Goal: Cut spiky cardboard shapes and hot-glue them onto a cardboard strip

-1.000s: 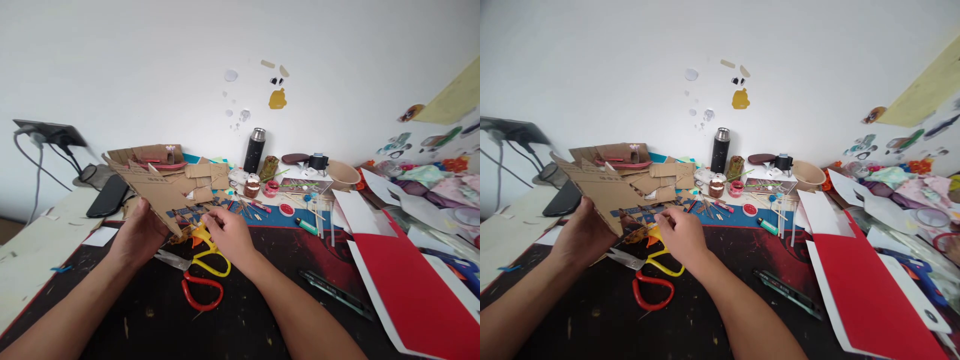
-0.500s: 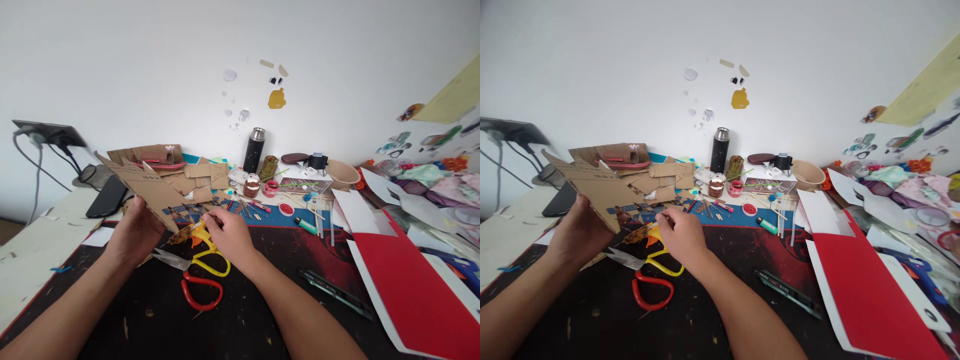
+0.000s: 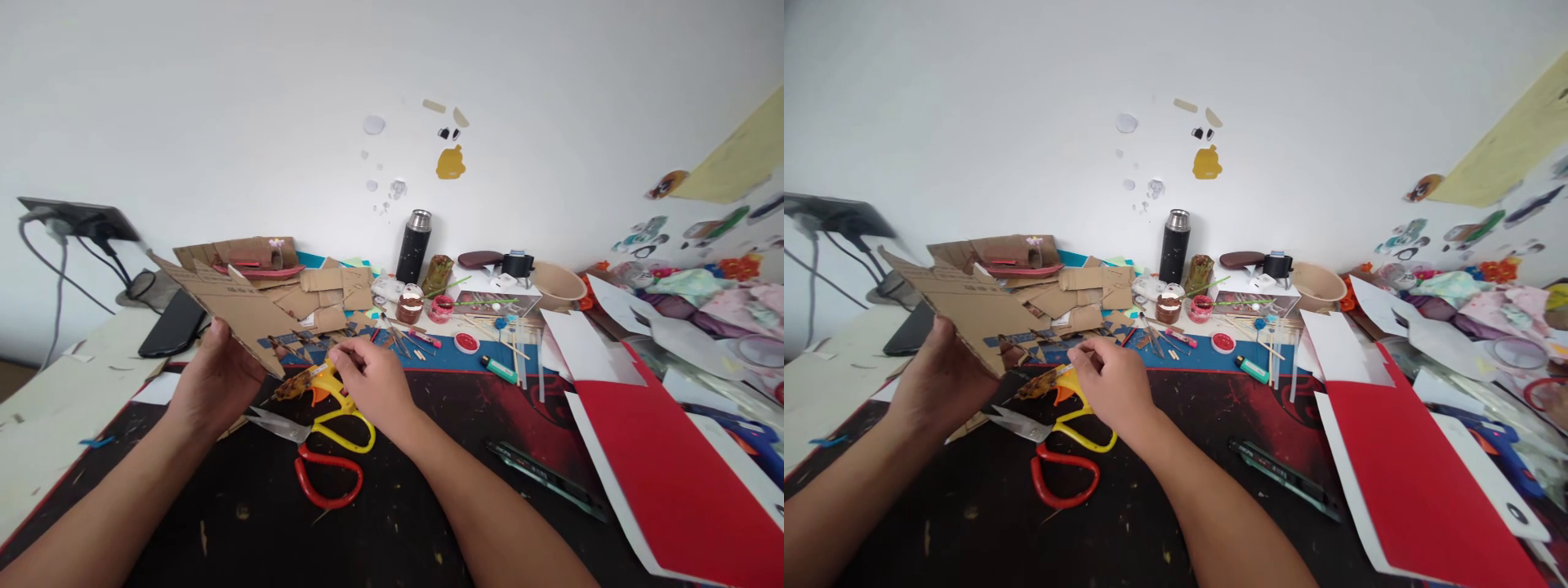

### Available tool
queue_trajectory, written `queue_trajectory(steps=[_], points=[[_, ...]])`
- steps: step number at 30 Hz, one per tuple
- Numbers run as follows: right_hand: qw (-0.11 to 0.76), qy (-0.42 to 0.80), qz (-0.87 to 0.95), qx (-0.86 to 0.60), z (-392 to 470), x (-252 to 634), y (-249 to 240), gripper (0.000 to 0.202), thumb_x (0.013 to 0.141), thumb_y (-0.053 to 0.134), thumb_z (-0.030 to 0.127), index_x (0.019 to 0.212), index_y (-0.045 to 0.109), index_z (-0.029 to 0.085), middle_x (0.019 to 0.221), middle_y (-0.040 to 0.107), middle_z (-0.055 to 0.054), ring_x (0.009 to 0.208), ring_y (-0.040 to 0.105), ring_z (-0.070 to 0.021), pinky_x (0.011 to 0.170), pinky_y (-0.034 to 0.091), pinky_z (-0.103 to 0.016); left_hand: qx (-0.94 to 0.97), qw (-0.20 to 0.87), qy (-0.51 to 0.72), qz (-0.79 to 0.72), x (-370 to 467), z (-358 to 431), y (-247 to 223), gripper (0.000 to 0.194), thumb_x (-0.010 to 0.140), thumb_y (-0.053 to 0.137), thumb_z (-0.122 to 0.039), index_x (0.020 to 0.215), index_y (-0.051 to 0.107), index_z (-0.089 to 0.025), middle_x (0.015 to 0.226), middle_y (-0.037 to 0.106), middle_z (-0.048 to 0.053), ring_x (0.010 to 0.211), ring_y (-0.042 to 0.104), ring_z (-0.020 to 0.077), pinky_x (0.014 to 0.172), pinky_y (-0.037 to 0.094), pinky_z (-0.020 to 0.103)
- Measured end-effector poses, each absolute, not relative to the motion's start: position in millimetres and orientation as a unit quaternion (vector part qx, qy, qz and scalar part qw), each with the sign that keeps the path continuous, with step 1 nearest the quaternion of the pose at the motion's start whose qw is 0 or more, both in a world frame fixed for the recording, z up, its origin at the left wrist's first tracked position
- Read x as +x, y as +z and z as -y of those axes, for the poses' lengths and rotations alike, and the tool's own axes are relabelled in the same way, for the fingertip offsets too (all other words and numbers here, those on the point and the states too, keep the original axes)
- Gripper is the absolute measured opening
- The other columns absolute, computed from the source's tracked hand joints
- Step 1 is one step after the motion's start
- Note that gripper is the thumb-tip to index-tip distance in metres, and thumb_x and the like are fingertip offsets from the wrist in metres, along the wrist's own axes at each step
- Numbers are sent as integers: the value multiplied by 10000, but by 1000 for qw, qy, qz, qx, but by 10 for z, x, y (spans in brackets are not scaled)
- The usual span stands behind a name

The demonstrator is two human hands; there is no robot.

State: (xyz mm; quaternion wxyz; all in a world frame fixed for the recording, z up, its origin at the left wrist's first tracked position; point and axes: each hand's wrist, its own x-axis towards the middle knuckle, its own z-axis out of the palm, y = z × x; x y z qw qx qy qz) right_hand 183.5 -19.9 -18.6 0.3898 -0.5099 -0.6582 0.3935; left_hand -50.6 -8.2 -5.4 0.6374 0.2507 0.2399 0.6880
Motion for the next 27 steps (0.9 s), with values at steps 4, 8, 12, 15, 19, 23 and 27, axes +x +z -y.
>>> queue_trajectory(steps=[4,8,12,15,19,23,27], points=[[376,383,672,-511,203,1833,-191,230,1150,746,415,1155,875,225,877,841,-22,717,745,-178,660,494,-269,266,643,675,-244,-481,97,-93,740,851,1058,-325,1539,787,-328,1249,948,55,1010,922,344,710,772,366],[371,384,673,-512,203,1835,-187,226,1159,733,386,1161,890,224,909,864,-40,710,761,-186,648,492,-277,259,645,677,-242,-452,108,-94,834,844,1065,-330,1614,745,-316,1294,939,81,1008,926,349,739,776,364],[364,378,675,-519,201,1836,-180,226,1163,734,390,1167,901,237,902,870,-41,732,781,-201,649,496,-283,249,659,667,-245,-474,100,-89,839,932,991,-311,1703,666,-369,1381,918,67,1047,927,350,740,779,373],[361,373,678,-521,204,1834,-173,230,1164,730,381,1167,904,231,896,869,-44,738,780,-202,657,500,-284,248,665,665,-233,-483,89,-97,835,934,991,-305,1698,667,-399,1410,909,55,1086,925,346,811,780,376],[360,377,676,-521,204,1833,-178,234,1163,726,375,1169,901,220,902,866,-48,706,763,-194,646,504,-283,246,661,676,-211,-466,76,-105,818,887,1031,-284,1636,720,-387,1290,943,32,1083,926,328,763,760,313],[362,382,670,-523,199,1835,-193,229,1162,724,378,1159,896,226,911,859,-47,713,773,-197,640,517,-278,256,656,678,-210,-473,68,-101,819,859,1053,-295,1613,739,-351,1328,934,57,1098,923,340,820,769,341],[362,387,667,-524,196,1840,-199,222,1160,721,373,1134,891,234,891,846,-39,741,790,-204,640,525,-271,253,661,669,-229,-512,57,-95,796,891,1020,-319,1630,726,-347,1353,926,75,1085,924,347,818,770,350]])
